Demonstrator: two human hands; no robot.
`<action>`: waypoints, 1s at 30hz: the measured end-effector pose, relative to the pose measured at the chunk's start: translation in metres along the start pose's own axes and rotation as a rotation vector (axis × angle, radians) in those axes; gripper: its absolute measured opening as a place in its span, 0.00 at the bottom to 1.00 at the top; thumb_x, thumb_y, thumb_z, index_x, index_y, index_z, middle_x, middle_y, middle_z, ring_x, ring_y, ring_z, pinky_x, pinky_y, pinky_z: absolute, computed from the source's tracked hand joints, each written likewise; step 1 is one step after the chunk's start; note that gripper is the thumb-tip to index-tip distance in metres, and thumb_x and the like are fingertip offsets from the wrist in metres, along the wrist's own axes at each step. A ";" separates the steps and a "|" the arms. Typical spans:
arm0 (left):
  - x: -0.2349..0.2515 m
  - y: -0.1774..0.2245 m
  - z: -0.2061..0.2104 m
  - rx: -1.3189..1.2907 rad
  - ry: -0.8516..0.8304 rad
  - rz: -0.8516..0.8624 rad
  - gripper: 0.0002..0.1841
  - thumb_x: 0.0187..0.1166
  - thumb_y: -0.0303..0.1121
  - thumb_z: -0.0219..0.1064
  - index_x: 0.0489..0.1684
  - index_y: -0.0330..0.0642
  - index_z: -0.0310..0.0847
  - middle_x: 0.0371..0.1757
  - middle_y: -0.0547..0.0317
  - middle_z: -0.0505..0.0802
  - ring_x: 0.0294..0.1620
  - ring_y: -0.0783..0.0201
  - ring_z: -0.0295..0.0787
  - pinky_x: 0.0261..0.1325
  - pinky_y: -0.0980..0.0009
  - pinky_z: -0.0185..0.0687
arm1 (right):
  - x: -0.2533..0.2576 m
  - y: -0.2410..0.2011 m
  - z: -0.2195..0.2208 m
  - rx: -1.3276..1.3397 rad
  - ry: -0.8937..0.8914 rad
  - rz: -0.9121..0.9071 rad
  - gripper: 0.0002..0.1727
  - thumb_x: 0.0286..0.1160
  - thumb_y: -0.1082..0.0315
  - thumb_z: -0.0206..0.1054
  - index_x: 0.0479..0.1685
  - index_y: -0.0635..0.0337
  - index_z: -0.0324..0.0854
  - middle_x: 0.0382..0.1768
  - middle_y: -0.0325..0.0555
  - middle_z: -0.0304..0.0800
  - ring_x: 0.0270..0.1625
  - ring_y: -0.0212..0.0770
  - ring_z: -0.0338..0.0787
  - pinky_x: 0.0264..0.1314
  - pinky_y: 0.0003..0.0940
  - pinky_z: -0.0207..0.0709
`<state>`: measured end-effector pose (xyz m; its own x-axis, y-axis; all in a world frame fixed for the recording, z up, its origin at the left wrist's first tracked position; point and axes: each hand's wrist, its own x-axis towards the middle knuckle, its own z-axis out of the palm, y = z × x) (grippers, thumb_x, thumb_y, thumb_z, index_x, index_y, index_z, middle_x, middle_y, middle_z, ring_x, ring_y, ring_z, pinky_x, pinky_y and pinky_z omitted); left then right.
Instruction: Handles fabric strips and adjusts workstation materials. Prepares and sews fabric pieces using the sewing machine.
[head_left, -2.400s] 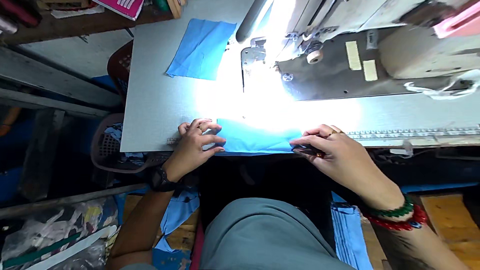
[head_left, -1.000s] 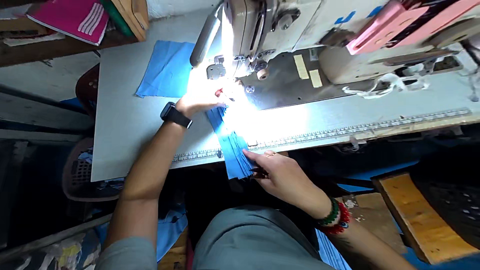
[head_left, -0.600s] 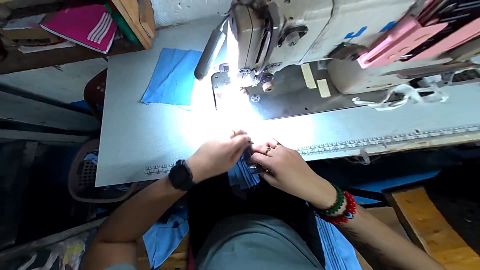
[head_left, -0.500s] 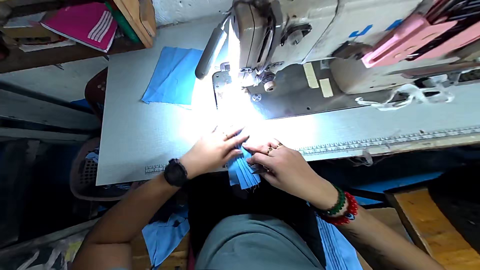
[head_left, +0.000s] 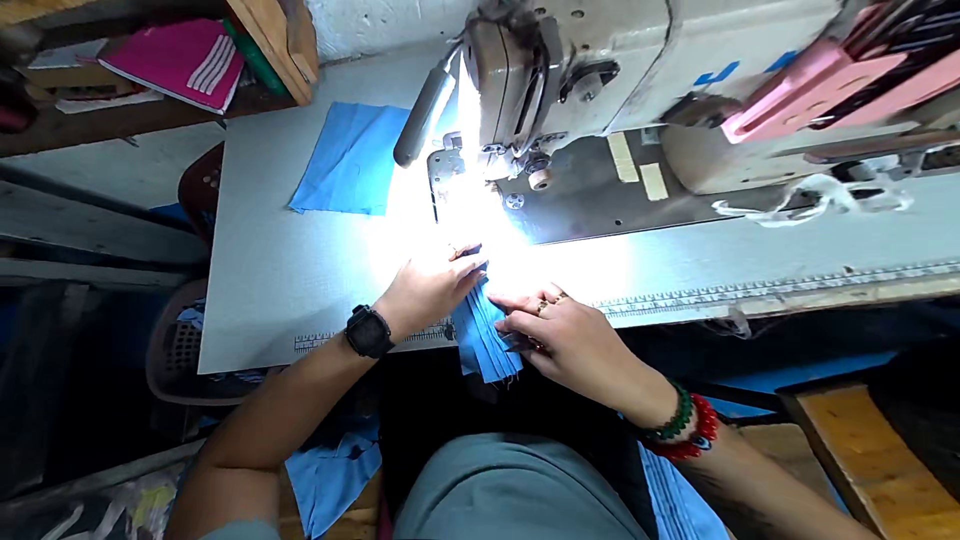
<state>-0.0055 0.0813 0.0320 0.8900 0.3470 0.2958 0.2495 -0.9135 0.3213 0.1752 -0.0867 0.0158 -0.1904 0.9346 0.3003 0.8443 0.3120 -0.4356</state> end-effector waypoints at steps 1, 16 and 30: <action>-0.002 -0.002 0.001 0.020 0.018 0.000 0.17 0.85 0.38 0.64 0.63 0.38 0.90 0.70 0.51 0.91 0.69 0.55 0.89 0.70 0.59 0.83 | 0.000 0.000 0.000 -0.005 -0.001 0.004 0.12 0.64 0.69 0.67 0.44 0.48 0.91 0.68 0.33 0.91 0.53 0.46 0.91 0.45 0.44 0.81; -0.002 -0.009 0.005 0.217 0.003 -0.041 0.20 0.85 0.49 0.60 0.67 0.55 0.90 0.74 0.64 0.88 0.82 0.47 0.74 0.76 0.26 0.54 | -0.003 -0.006 0.005 -0.033 0.019 0.066 0.15 0.62 0.70 0.66 0.45 0.46 0.92 0.66 0.33 0.93 0.48 0.46 0.92 0.39 0.43 0.80; 0.018 -0.027 0.001 0.174 -0.106 -0.074 0.27 0.86 0.55 0.54 0.83 0.63 0.76 0.87 0.62 0.75 0.90 0.43 0.61 0.74 0.19 0.45 | 0.008 -0.007 0.004 -0.066 0.026 0.120 0.15 0.60 0.70 0.67 0.46 0.46 0.92 0.64 0.38 0.93 0.50 0.52 0.92 0.39 0.48 0.82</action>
<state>0.0046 0.1119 0.0276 0.8998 0.3985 0.1776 0.3695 -0.9125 0.1756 0.1662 -0.0804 0.0180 -0.0737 0.9597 0.2712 0.8917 0.1851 -0.4130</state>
